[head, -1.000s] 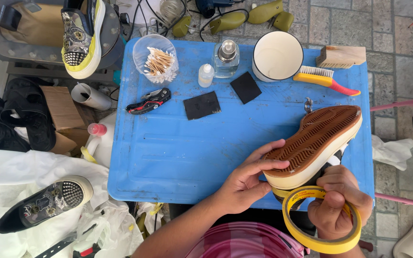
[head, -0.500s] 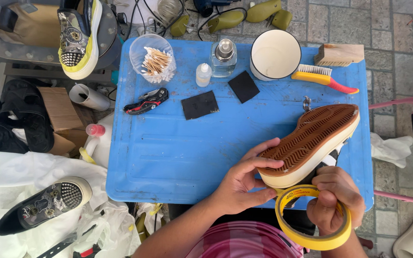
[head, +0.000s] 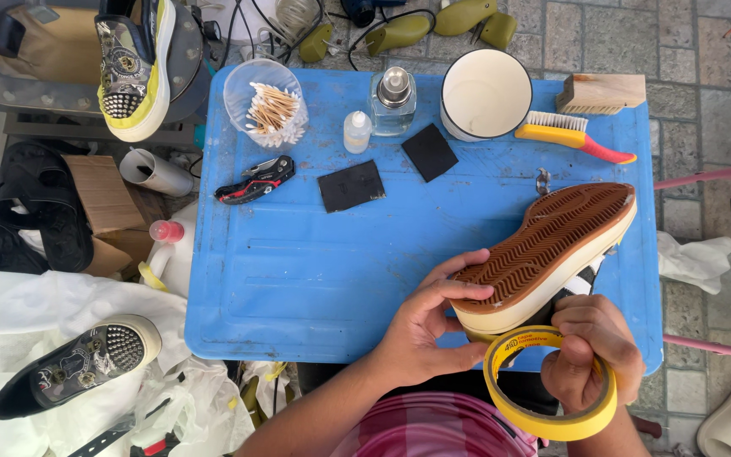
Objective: The person applies yellow masking tape along the edge of a sneaker's sole. They wrap the tape around the perimeter of the shoe, smoothing it down with their fingers to ensure it adheres properly.
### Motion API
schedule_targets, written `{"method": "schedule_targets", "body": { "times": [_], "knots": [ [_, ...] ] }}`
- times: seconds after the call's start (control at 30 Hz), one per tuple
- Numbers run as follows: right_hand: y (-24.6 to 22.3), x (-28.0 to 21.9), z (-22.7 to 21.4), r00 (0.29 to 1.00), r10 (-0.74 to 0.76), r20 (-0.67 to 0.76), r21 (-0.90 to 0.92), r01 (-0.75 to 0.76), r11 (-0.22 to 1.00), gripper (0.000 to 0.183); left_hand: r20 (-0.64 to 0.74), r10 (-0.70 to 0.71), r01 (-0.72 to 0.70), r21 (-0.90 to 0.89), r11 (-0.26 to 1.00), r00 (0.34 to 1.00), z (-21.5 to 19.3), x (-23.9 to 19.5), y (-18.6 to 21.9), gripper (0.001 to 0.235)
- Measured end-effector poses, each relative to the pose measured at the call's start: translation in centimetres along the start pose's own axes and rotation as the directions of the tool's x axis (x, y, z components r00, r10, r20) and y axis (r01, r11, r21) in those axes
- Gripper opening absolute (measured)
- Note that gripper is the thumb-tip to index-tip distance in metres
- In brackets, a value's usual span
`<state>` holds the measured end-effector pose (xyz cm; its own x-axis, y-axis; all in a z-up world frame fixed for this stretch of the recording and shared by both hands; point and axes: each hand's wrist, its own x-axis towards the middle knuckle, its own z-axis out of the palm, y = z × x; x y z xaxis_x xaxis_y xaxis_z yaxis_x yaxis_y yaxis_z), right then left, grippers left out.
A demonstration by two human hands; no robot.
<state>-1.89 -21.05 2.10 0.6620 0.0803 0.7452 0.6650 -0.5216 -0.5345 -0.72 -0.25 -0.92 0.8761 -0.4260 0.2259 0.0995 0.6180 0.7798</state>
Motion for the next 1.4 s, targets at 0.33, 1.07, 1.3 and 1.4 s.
{"method": "schedule_targets", "body": {
  "times": [0.33, 1.07, 1.3, 1.4],
  "knots": [
    [0.4, 0.5, -0.1, 0.999, -0.030, 0.035, -0.028, 0.031, 0.999, 0.020, -0.051, -0.017, 0.017, -0.002, 1.000, 0.999, -0.3, -0.2, -0.6, 0.053],
    [1.1, 0.2, 0.1, 0.998, 0.000, 0.057, -0.069, 0.004, 0.998, 0.019, -0.095, 0.010, -0.009, 0.015, 1.000, 0.995, -0.7, -0.7, -1.2, 0.053],
    [1.5, -0.1, -0.1, 0.998, 0.003, 0.055, -0.097, 0.002, 0.995, 0.017, -0.123, 0.003, -0.003, -0.003, 1.000, 0.992, -0.5, -0.8, -1.2, 0.053],
    [1.7, -0.1, 0.0, 0.999, -0.008, 0.050, -0.107, 0.013, 0.994, 0.019, -0.136, 0.009, -0.010, -0.009, 1.000, 0.991, -0.4, -0.8, -1.3, 0.053]
  ]
}}
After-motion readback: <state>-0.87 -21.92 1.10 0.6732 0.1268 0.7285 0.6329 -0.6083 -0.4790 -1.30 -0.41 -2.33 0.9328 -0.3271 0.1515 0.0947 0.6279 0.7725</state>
